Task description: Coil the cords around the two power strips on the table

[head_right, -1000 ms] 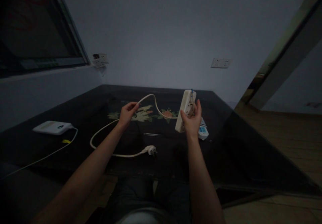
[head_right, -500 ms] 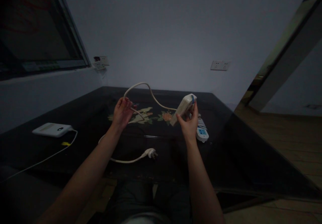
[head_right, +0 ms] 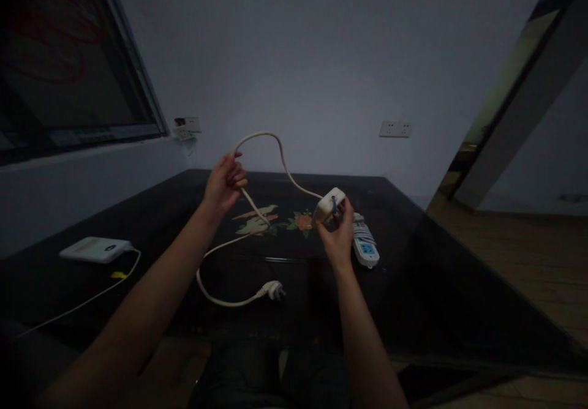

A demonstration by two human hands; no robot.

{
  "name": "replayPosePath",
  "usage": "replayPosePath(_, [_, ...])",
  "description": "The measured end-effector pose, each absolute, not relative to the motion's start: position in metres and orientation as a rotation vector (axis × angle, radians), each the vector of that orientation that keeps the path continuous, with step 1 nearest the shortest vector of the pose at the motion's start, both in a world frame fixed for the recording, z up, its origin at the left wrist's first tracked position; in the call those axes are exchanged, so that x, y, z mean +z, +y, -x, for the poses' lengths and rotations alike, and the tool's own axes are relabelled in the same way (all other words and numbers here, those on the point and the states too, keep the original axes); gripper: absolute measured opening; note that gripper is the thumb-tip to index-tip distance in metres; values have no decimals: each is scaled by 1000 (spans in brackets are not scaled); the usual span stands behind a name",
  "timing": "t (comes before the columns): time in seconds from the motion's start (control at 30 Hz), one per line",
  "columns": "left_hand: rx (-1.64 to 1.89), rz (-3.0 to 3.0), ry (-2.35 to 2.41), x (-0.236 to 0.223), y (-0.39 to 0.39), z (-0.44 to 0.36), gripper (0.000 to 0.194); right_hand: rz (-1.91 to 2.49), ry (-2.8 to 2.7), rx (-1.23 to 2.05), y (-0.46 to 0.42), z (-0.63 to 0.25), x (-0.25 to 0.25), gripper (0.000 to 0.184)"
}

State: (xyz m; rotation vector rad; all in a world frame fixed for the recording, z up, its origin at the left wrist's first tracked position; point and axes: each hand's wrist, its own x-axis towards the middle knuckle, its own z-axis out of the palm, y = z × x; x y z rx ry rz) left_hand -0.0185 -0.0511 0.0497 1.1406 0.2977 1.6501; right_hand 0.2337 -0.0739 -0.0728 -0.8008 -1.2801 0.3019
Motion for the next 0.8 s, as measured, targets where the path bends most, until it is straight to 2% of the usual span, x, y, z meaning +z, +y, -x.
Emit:
replayPosePath(0.27, [1643,-1650,625,59,-27,19,14,866,-1394,31,-82,-230,-69,72])
replayPosePath(0.53, [1183,-2099,778,-5,-18,-4,29,895,-1280,-7,-81,-237,-69,73])
replayPosePath(0.8, [935,-2324,867,-40,-34,-15,27,854,-1275,67,-83,-234,-67,75])
